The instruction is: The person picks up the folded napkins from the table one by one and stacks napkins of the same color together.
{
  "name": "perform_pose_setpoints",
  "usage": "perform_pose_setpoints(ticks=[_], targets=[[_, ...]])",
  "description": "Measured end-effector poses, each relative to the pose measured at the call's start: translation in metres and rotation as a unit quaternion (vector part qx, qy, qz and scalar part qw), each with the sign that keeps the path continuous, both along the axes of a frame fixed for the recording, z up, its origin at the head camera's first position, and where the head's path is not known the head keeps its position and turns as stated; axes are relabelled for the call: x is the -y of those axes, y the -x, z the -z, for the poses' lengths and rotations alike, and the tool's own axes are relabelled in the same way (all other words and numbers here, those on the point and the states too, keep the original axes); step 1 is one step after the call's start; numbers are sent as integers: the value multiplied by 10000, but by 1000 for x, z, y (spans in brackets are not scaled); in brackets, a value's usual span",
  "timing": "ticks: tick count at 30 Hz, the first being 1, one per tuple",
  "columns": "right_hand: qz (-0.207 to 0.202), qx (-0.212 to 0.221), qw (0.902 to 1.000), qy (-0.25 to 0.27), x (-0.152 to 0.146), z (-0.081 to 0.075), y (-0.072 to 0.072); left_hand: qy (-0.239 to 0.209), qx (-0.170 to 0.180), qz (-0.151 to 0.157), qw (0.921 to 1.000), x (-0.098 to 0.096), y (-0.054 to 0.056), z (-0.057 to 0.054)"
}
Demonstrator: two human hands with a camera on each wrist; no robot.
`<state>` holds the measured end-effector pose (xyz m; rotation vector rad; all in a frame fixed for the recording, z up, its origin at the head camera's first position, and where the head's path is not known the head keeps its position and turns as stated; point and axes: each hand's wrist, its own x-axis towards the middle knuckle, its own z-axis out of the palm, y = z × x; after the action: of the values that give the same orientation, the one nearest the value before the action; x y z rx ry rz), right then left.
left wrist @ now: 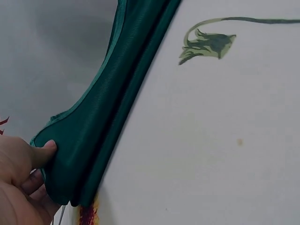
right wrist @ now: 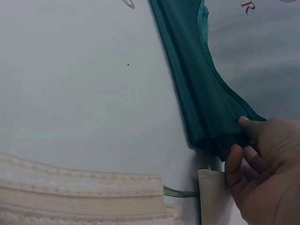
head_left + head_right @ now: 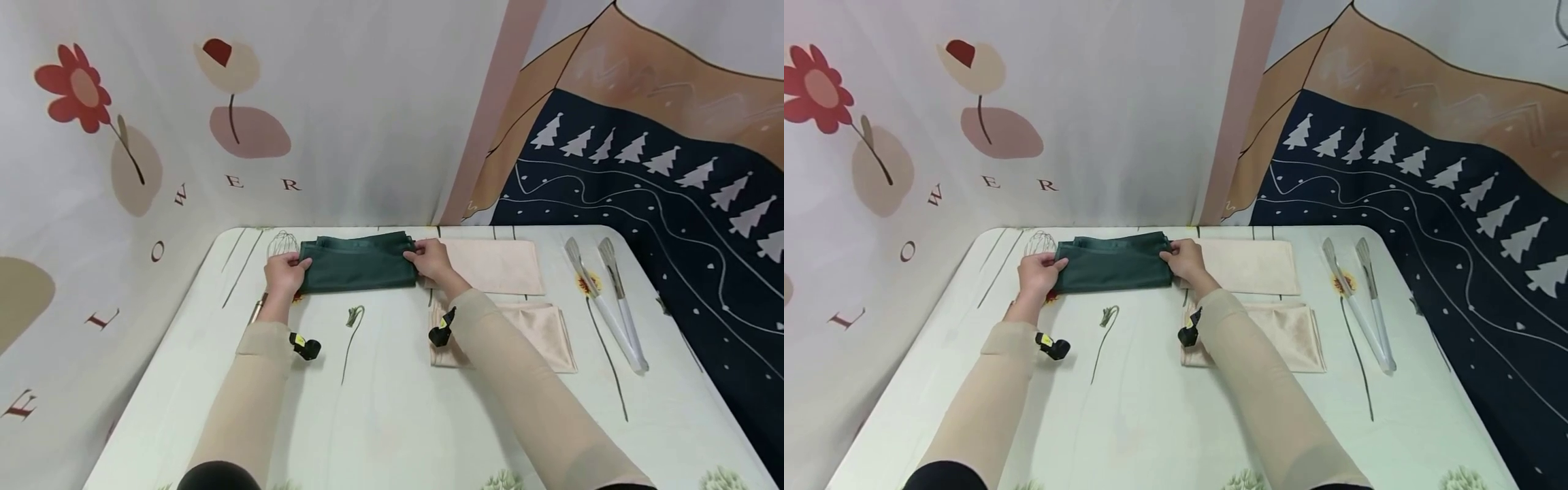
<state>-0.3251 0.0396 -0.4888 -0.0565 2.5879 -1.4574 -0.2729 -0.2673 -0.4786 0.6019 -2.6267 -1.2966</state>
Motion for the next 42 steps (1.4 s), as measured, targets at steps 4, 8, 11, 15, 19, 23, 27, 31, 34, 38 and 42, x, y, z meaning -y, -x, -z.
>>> perform_pose_setpoints(ticks=[4,8,11,15,19,23,27,31,34,38,42], targets=[[-15,-223,9987,-456,-2,-2,-3,422,59,163,9990,-3,-3,-3],[143,-659,9947,-773,-8,-9,-11,805,-66,268,9964,-7,-6,-9],[214,-900,9943,-537,-13,-13,-18,1015,-390,350,9935,-13,-9,-12],[227,-1070,9940,-20,-22,-16,-30,1078,-780,681,9888,-23,-17,-12],[199,-1099,9935,227,-31,-15,-40,861,-926,1075,9861,-36,-29,-13],[110,-1082,9936,305,-41,-16,-48,686,-968,1319,9841,-48,-41,-16],[-30,-1100,9932,380,-52,-18,-56,618,-923,1534,9819,-56,-52,-18],[-92,-1128,9928,391,-60,-18,-64,479,-915,1701,9800,-61,-61,-16],[-109,-1118,9931,329,-68,-17,-71,347,-924,1779,9791,-66,-69,-14],[-148,-1037,9941,273,-77,-16,-82,252,-899,1917,9770,-74,-77,-12],[-129,-960,9949,296,-86,-13,-92,59,-813,1959,9772,-83,-85,-9]])
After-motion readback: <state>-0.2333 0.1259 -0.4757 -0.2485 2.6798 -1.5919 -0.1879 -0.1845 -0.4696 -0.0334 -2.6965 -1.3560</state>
